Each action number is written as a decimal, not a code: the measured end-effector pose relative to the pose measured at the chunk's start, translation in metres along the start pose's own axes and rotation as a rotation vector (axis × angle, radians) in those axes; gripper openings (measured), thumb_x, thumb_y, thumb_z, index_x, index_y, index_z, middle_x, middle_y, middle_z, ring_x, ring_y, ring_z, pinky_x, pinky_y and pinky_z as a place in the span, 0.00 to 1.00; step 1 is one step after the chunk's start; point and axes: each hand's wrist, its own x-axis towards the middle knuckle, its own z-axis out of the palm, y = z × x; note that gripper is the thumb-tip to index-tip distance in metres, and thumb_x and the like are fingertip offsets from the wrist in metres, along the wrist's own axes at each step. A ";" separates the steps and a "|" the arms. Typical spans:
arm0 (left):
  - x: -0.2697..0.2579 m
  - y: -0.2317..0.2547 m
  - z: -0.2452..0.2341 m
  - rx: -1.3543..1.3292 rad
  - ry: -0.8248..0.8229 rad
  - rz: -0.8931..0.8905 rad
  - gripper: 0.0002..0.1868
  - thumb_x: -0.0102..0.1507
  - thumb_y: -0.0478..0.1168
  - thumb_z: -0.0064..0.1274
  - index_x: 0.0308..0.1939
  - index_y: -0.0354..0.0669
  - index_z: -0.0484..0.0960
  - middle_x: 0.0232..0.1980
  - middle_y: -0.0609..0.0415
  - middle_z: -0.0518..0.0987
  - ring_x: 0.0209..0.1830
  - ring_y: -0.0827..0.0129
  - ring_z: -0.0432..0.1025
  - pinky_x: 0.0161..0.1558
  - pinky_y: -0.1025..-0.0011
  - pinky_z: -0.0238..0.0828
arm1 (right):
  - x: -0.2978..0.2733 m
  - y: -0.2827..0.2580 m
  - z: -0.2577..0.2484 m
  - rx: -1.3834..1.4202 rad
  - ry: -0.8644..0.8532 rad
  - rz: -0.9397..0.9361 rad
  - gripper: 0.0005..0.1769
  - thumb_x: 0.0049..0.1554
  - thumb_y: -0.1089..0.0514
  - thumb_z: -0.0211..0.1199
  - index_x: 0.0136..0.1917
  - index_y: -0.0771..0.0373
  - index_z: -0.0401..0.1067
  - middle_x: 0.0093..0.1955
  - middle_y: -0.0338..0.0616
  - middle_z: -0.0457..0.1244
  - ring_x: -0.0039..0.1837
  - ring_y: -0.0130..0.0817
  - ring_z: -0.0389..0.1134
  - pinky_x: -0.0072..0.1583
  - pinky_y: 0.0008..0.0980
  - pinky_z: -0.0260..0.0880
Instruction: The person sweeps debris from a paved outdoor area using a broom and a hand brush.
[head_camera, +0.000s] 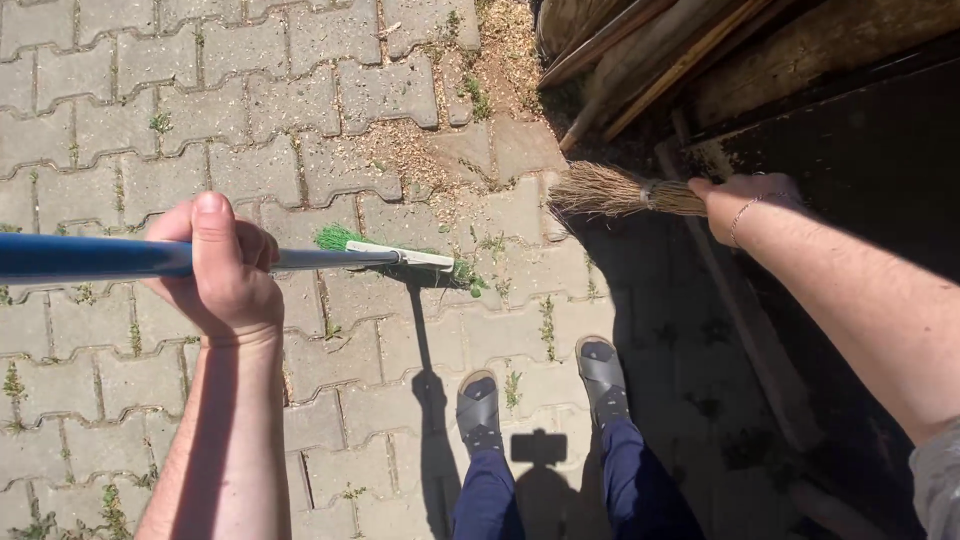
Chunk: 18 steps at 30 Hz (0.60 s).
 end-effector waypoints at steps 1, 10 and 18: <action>0.001 -0.004 0.001 -0.016 0.038 0.019 0.21 0.72 0.44 0.48 0.26 0.46 0.62 0.18 0.56 0.58 0.16 0.73 0.54 0.21 0.69 0.57 | -0.018 0.014 0.021 0.862 0.123 0.360 0.32 0.64 0.51 0.44 0.81 0.44 0.48 0.73 0.40 0.62 0.70 0.51 0.63 0.65 0.60 0.58; 0.005 -0.005 0.009 0.013 0.118 -0.023 0.20 0.73 0.45 0.49 0.29 0.45 0.62 0.19 0.54 0.57 0.15 0.72 0.52 0.21 0.67 0.59 | 0.059 0.079 0.152 1.254 0.375 1.043 0.29 0.61 0.52 0.49 0.75 0.34 0.61 0.77 0.38 0.62 0.78 0.42 0.60 0.74 0.48 0.55; -0.001 0.003 0.019 0.053 0.050 -0.021 0.24 0.74 0.46 0.48 0.24 0.45 0.64 0.18 0.56 0.59 0.16 0.71 0.57 0.21 0.69 0.65 | 0.023 0.020 0.071 1.300 0.955 1.230 0.22 0.60 0.58 0.48 0.65 0.52 0.72 0.59 0.47 0.69 0.62 0.47 0.66 0.59 0.47 0.73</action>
